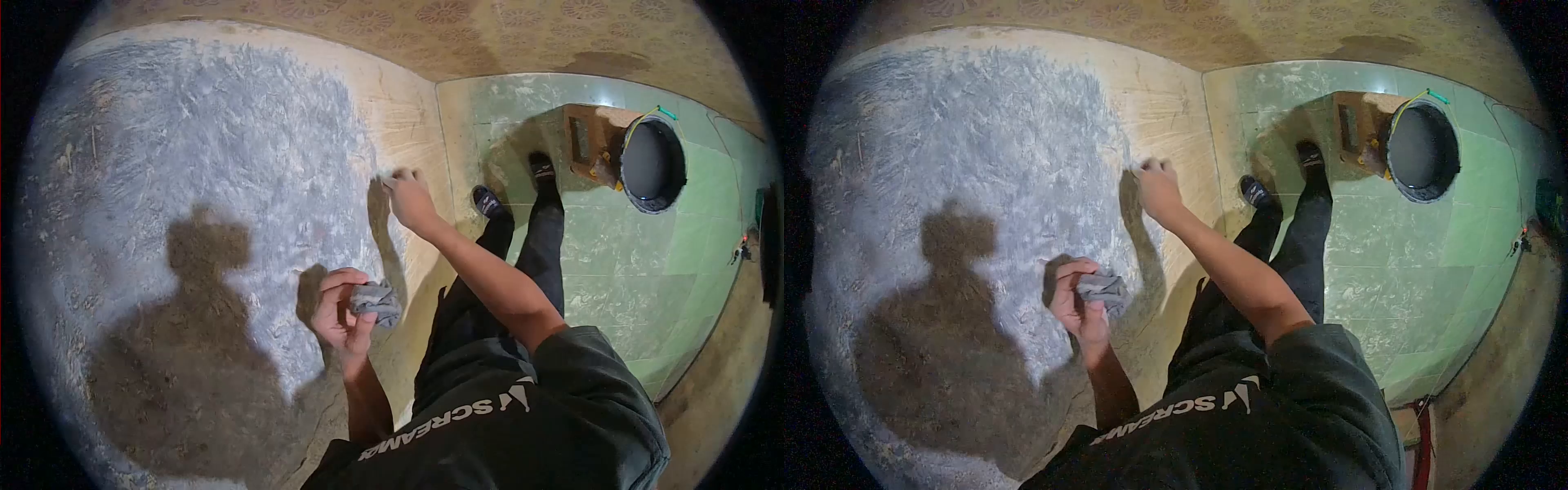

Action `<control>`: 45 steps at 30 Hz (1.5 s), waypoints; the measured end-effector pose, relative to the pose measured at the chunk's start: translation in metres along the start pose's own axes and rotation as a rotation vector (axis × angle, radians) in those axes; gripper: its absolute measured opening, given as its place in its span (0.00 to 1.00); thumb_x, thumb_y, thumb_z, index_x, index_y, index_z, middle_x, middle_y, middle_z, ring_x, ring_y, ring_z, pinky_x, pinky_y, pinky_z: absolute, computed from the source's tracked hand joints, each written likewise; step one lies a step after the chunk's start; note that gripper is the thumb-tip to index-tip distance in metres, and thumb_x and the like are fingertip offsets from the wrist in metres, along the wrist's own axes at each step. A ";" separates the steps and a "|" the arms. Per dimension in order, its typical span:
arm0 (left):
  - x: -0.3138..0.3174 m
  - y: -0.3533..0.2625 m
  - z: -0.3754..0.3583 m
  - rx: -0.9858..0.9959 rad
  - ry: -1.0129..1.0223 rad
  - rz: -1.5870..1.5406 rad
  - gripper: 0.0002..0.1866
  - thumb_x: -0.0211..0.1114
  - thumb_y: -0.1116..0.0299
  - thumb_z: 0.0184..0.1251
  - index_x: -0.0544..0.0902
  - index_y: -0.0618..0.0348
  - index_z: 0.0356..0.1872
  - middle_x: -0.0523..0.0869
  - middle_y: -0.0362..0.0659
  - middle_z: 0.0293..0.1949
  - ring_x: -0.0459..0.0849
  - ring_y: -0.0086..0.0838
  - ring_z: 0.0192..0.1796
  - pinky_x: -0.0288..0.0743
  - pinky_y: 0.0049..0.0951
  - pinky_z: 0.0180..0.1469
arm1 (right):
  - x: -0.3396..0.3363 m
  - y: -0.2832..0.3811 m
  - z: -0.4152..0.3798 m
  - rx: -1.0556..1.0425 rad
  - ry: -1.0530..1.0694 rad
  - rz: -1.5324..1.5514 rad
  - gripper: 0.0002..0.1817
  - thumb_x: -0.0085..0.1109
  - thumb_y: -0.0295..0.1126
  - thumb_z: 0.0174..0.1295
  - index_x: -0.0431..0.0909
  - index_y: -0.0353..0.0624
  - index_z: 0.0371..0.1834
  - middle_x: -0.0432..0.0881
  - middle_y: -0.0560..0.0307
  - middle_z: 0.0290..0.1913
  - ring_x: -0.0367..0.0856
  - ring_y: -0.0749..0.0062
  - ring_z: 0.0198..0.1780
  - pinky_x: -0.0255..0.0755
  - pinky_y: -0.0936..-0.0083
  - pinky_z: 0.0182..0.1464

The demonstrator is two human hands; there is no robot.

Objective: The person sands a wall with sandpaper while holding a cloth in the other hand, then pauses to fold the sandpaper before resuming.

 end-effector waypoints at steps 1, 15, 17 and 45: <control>0.003 0.006 -0.006 -0.154 0.028 -0.094 0.26 0.74 0.56 0.58 0.82 0.69 0.49 0.82 0.48 0.50 0.79 0.32 0.50 0.72 0.29 0.54 | 0.005 -0.015 -0.012 -0.018 -0.051 0.033 0.14 0.54 0.36 0.72 0.84 0.43 0.52 0.85 0.45 0.52 0.76 0.44 0.63 0.71 0.61 0.60; 0.149 -0.005 -0.078 -0.688 0.069 -0.830 0.32 0.63 0.63 0.72 0.67 0.70 0.72 0.65 0.47 0.76 0.72 0.31 0.69 0.63 0.36 0.71 | -0.216 -0.030 -0.135 0.227 0.233 1.125 0.17 0.54 0.32 0.76 0.78 0.35 0.62 0.84 0.61 0.49 0.81 0.81 0.43 0.77 0.80 0.46; 0.166 -0.023 -0.067 -0.634 0.057 -0.853 0.29 0.63 0.65 0.72 0.70 0.69 0.70 0.72 0.46 0.70 0.76 0.30 0.65 0.66 0.35 0.69 | -0.245 -0.013 -0.140 0.257 0.376 1.172 0.15 0.54 0.30 0.75 0.77 0.36 0.60 0.83 0.61 0.51 0.82 0.78 0.49 0.77 0.78 0.54; 0.163 -0.148 -0.003 -0.168 -0.062 -0.716 0.11 0.70 0.74 0.64 0.82 0.65 0.46 0.73 0.42 0.56 0.76 0.30 0.60 0.68 0.32 0.64 | -0.375 0.106 -0.142 -0.002 0.508 0.899 0.18 0.46 0.42 0.80 0.80 0.39 0.48 0.83 0.61 0.36 0.81 0.76 0.34 0.75 0.74 0.38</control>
Point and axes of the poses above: each hand's wrist, its own z-axis towards the middle knuckle, its own x-axis out of the palm, y = z × x, the point moved 1 cm from there along z, towards the middle knuckle
